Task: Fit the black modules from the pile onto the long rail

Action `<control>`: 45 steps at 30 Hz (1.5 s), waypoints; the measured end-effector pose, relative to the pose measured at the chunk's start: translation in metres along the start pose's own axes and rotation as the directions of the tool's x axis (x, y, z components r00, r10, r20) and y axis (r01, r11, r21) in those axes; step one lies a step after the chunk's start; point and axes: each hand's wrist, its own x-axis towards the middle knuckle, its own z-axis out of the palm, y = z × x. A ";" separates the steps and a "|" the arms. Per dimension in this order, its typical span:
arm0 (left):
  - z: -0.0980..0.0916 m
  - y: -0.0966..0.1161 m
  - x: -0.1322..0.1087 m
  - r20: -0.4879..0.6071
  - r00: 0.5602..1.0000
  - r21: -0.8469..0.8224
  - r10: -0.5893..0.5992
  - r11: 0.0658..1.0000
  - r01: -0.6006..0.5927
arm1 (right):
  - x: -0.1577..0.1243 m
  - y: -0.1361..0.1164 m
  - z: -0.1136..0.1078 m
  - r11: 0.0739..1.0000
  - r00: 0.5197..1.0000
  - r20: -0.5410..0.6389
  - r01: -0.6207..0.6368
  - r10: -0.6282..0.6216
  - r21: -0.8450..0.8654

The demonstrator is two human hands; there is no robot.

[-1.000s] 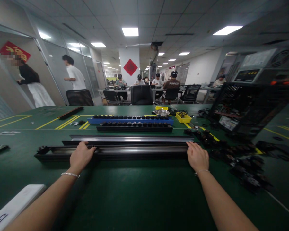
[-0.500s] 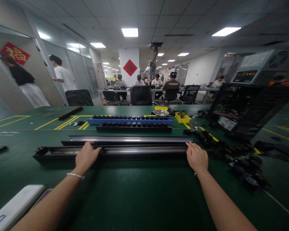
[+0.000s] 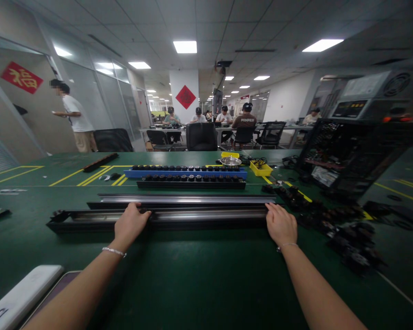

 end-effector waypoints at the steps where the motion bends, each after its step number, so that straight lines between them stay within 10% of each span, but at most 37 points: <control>1: 0.001 0.001 -0.001 0.002 1.000 0.000 0.003 1.000 -0.003 | 0.000 0.000 0.000 1.000 1.000 -0.005 0.000 0.000 -0.002; 45: 0.013 0.044 -0.023 0.019 0.998 -0.083 0.052 0.995 -0.051 | 0.000 0.002 0.004 1.000 0.999 -0.033 0.003 -0.003 0.003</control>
